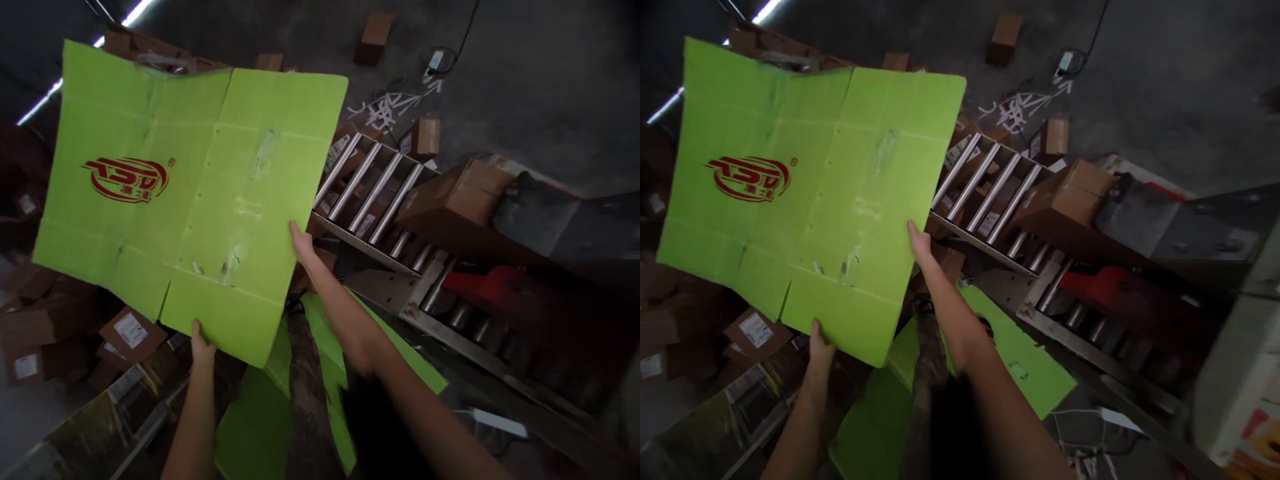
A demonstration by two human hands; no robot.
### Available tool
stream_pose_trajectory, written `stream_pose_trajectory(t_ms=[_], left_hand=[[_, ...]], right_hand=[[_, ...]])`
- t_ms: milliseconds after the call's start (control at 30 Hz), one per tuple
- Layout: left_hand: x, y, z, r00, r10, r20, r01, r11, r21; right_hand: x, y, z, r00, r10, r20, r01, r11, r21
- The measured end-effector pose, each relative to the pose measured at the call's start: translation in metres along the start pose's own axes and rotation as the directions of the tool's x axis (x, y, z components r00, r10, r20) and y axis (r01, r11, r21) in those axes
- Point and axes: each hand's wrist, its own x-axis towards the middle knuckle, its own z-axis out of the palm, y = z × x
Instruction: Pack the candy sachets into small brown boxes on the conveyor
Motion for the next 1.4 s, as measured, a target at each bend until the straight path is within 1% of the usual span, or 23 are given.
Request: stream_pose_trajectory(t_ms=[67, 100, 133, 200, 267, 300, 333, 367, 400, 500, 567, 633, 700, 767, 833, 967, 1033, 1100, 1233, 1333, 1400], left_hand=[[0.008, 0.014, -0.008, 0.996, 0.028, -0.081, -0.032, 0.998, -0.047], [0.011, 0.023, -0.012, 0.988, 0.064, -0.140, -0.076, 0.994, -0.083], [0.013, 0.031, -0.016, 0.973, 0.117, -0.200, -0.142, 0.983, -0.114], [0.013, 0.044, -0.020, 0.922, 0.252, -0.292, -0.298, 0.947, -0.122], [0.007, 0.048, -0.021, 0.869, 0.382, -0.315, -0.421, 0.905, -0.061], [0.003, 0.046, -0.019, 0.847, 0.428, -0.314, -0.461, 0.887, -0.034], [-0.002, 0.043, -0.016, 0.832, 0.452, -0.321, -0.482, 0.876, -0.017], [-0.007, 0.037, -0.012, 0.831, 0.451, -0.327, -0.479, 0.878, -0.007], [-0.011, 0.030, -0.007, 0.839, 0.428, -0.335, -0.457, 0.890, -0.007], [-0.018, 0.002, 0.012, 0.902, 0.291, -0.318, -0.318, 0.947, -0.037], [-0.015, -0.021, 0.026, 0.948, 0.189, -0.255, -0.216, 0.973, -0.082], [-0.008, -0.045, 0.040, 0.979, 0.078, -0.189, -0.103, 0.986, -0.130], [-0.002, -0.067, 0.050, 0.988, -0.018, -0.153, -0.006, 0.987, -0.160], [0.000, -0.086, 0.056, 0.987, -0.078, -0.141, 0.052, 0.983, -0.177], [-0.004, -0.102, 0.057, 0.984, -0.131, -0.122, 0.105, 0.975, -0.196], [-0.023, -0.127, 0.048, 0.979, -0.194, -0.059, 0.174, 0.956, -0.237], [-0.029, -0.135, 0.043, 0.977, -0.208, -0.051, 0.189, 0.949, -0.252], [-0.028, -0.139, 0.038, 0.973, -0.222, -0.060, 0.199, 0.945, -0.261], [-0.013, -0.137, 0.029, 0.972, -0.220, -0.076, 0.193, 0.944, -0.267], [0.000, -0.133, 0.022, 0.973, -0.220, -0.069, 0.197, 0.948, -0.250], [0.003, -0.127, 0.018, 0.971, -0.233, -0.054, 0.215, 0.950, -0.225]], right_hand=[[0.007, 0.000, 0.011, 0.999, 0.024, 0.034, -0.025, 0.999, 0.025], [0.011, 0.000, 0.016, 0.998, 0.043, 0.054, -0.045, 0.998, 0.039], [0.015, 0.001, 0.019, 0.995, 0.063, 0.073, -0.067, 0.996, 0.053], [0.022, 0.002, 0.022, 0.990, 0.101, 0.099, -0.108, 0.991, 0.073], [0.029, 0.003, 0.017, 0.988, 0.116, 0.099, -0.124, 0.989, 0.084], [0.032, 0.003, 0.011, 0.990, 0.109, 0.086, -0.117, 0.989, 0.087], [0.035, 0.002, 0.005, 0.993, 0.095, 0.067, -0.101, 0.991, 0.088], [0.037, 0.001, -0.004, 0.996, 0.075, 0.041, -0.078, 0.993, 0.088], [0.039, -0.001, -0.014, 0.999, 0.052, 0.011, -0.052, 0.995, 0.085], [0.042, 0.000, -0.048, 0.996, -0.008, -0.084, 0.014, 0.998, 0.066], [0.044, 0.007, -0.071, 0.990, -0.037, -0.137, 0.045, 0.998, 0.053], [0.047, 0.018, -0.090, 0.985, -0.057, -0.166, 0.066, 0.997, 0.048], [0.047, 0.029, -0.104, 0.985, -0.065, -0.161, 0.074, 0.996, 0.051], [0.046, 0.038, -0.113, 0.987, -0.063, -0.149, 0.073, 0.996, 0.057], [0.044, 0.043, -0.120, 0.986, -0.062, -0.157, 0.073, 0.995, 0.065], [0.045, 0.043, -0.133, 0.977, -0.061, -0.206, 0.080, 0.994, 0.081], [0.046, 0.043, -0.137, 0.971, -0.054, -0.231, 0.072, 0.995, 0.072], [0.046, 0.045, -0.138, 0.964, -0.047, -0.263, 0.062, 0.997, 0.049], [0.045, 0.048, -0.134, 0.949, -0.049, -0.311, 0.044, 0.999, -0.020], [0.042, 0.045, -0.131, 0.954, -0.033, -0.298, 0.008, 0.996, -0.086], [0.032, 0.040, -0.133, 0.962, -0.021, -0.272, -0.017, 0.991, -0.136]])
